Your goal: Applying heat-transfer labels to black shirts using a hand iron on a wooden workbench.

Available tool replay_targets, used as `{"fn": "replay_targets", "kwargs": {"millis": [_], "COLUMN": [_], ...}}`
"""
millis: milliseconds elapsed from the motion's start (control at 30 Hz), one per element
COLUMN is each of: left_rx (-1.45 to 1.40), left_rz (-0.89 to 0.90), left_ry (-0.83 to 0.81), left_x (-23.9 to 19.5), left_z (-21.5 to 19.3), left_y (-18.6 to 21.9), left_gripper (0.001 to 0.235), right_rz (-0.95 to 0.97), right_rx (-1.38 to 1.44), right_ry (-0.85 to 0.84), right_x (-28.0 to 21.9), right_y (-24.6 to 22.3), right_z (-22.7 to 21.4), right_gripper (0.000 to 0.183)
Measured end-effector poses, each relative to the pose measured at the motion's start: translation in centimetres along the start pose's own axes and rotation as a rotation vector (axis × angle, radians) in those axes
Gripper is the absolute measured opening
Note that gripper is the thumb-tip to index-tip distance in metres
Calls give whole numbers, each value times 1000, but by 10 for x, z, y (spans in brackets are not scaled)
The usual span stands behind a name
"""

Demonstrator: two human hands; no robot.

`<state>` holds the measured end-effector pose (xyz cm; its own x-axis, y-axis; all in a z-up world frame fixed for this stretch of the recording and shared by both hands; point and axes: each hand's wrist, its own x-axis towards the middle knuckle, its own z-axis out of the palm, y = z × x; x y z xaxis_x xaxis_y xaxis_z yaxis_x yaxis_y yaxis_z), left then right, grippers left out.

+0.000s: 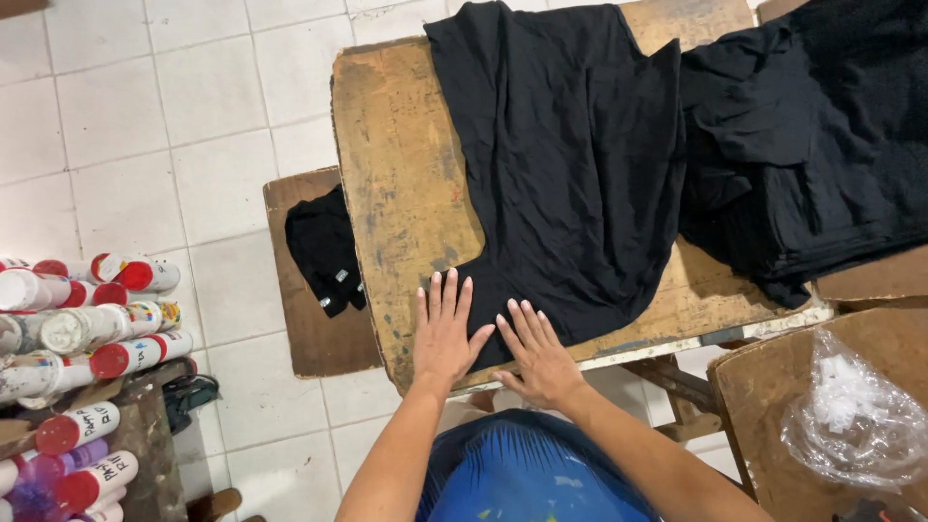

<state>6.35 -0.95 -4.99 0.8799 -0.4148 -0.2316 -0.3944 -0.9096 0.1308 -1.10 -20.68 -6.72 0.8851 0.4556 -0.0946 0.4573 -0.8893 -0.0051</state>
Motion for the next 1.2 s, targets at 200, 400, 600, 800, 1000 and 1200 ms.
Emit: {"fn": "replay_targets", "kwargs": {"millis": [200,400,600,800,1000,1200], "left_rx": [-98,-13,22,124,113,71], "left_rz": [161,134,145,309,558,571], "left_ry": [1,61,114,275,226,303], "left_x": [19,24,23,11,-27,-57], "left_z": [-1,10,12,21,29,30], "left_y": [9,0,1,12,34,42], "left_gripper": [88,76,73,77,76,77], "right_rz": [37,60,115,150,628,1679], "right_rx": [79,20,-27,259,507,1147], "right_ry": [-87,-42,3,-41,330,295], "right_x": [29,18,-8,-87,-282,-575], "right_y": [-1,3,-8,-13,-7,43], "right_z": [6,5,-5,-47,42,229], "right_gripper": [106,98,99,93,44,41]}}
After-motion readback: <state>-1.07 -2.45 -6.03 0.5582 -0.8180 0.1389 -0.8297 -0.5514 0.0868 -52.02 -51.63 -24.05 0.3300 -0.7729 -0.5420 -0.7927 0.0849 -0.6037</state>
